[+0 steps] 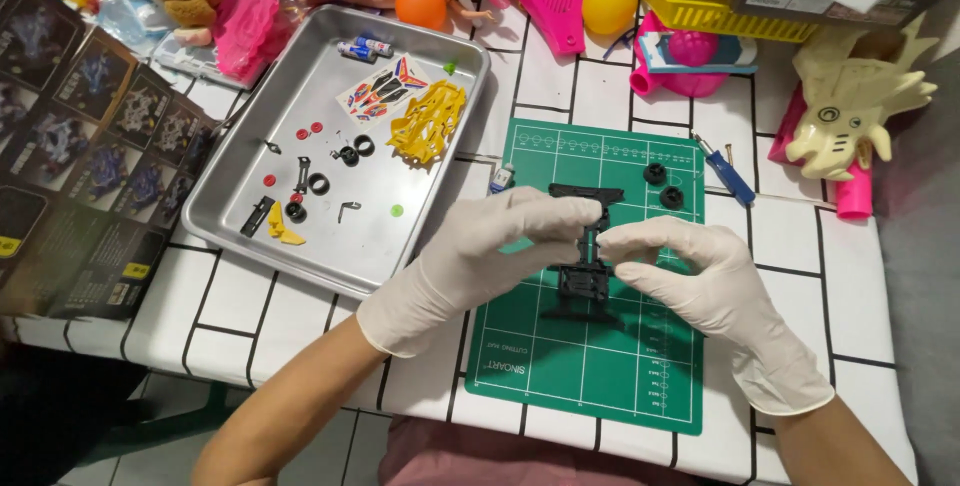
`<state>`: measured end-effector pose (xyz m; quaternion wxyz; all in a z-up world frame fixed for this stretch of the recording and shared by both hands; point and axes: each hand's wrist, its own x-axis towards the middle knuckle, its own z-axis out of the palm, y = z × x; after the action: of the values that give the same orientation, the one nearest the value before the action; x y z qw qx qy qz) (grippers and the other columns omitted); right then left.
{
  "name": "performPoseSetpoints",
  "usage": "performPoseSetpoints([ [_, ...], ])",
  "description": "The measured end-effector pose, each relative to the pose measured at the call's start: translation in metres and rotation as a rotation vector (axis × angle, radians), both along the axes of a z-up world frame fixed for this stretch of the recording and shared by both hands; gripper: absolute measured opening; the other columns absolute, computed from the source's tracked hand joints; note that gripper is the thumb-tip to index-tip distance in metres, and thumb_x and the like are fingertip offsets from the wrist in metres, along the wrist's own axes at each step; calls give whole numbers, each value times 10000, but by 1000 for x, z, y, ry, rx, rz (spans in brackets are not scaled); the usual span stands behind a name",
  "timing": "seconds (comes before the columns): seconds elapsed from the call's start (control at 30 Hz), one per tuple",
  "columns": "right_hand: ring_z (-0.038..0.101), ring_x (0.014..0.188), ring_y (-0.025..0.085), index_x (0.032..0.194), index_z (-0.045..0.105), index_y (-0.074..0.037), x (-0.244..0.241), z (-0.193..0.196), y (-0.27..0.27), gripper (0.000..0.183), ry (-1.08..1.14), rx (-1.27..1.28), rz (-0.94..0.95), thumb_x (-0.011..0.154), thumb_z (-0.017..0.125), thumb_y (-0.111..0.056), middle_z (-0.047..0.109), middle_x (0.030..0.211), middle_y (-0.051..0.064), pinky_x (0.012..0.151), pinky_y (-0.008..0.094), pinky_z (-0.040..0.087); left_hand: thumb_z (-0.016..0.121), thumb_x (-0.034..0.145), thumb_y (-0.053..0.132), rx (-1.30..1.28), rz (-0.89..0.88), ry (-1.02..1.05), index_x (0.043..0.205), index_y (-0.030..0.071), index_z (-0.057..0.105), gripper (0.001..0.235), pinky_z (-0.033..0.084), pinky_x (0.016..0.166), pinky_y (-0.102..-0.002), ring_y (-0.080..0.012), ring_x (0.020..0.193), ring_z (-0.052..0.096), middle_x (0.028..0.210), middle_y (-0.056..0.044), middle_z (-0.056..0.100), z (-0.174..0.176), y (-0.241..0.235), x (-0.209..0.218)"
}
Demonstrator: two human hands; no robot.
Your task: Assembling a toy car by attaching small plastic components to the chassis
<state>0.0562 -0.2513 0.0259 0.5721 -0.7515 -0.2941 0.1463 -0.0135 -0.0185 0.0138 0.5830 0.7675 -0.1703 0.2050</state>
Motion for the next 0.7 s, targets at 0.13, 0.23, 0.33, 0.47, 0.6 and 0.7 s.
performPoseSetpoints([
  [0.13,702,814,175,1059,839,-89,0,-17,-5,345,82,58,-12,748,830,61,837,932,98,800,346,536,814,888,-1,50,-43,-118,1330,135,684,481,636,836,-329,-173,891,750,959,-28,736,-2,-12,3],
  [0.23,677,793,152,1019,851,-101,-2,-18,-3,314,74,65,-29,737,867,36,822,908,86,796,341,536,777,915,0,133,-62,-132,1346,128,666,464,628,852,-321,-174,913,745,988,-30,733,-1,-10,3],
  [0.33,661,786,139,1064,841,-94,-6,-10,2,338,96,61,-91,756,856,45,824,928,77,805,332,526,721,955,1,252,-78,-154,1370,117,641,439,615,876,-309,-175,945,736,1030,-32,728,-1,-8,1],
  [0.47,601,763,131,964,840,-71,-8,-5,6,217,57,106,-111,769,851,24,809,922,90,765,320,517,637,1014,2,428,-95,-192,1406,101,602,406,597,912,-292,-176,995,722,1094,-36,720,0,-8,1],
  [0.6,594,728,123,922,839,-81,-9,-8,11,188,14,113,-107,754,878,-8,804,885,78,738,303,514,567,1064,8,509,-73,-242,1426,79,565,369,579,924,-283,-184,1020,705,1136,-52,707,-6,-12,2],
  [0.7,568,697,116,895,835,-79,-8,-16,11,151,11,100,-140,765,881,-16,792,852,74,717,290,505,562,1070,91,218,-179,58,1376,53,591,310,580,860,-258,-137,926,712,1035,-56,740,9,-15,0],
])
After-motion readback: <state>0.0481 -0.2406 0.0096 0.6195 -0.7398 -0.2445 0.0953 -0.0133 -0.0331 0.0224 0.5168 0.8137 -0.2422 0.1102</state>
